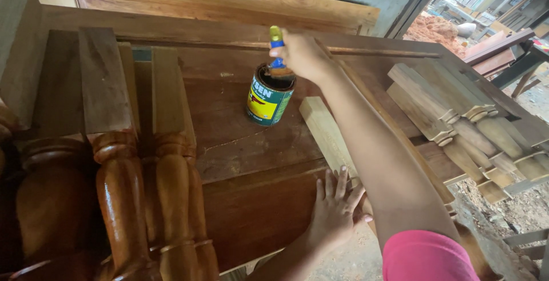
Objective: Apply a dark wood stain to wooden furniture legs using a paintbrush.
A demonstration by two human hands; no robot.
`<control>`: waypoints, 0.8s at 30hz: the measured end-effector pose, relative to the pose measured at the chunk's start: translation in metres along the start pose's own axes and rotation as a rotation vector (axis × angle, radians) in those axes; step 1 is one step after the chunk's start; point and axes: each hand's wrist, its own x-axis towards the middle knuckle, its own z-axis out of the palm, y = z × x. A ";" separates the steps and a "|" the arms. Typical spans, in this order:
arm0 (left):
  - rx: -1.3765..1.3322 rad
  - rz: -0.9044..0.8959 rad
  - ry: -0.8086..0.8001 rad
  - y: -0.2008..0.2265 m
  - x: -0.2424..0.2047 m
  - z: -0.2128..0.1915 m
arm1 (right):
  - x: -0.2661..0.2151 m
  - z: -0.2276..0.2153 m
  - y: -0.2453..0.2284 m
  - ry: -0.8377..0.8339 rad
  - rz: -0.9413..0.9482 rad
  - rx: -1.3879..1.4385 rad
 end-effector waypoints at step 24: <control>0.009 -0.008 -0.020 -0.001 0.001 0.001 | 0.011 -0.010 0.020 -0.002 -0.197 -0.252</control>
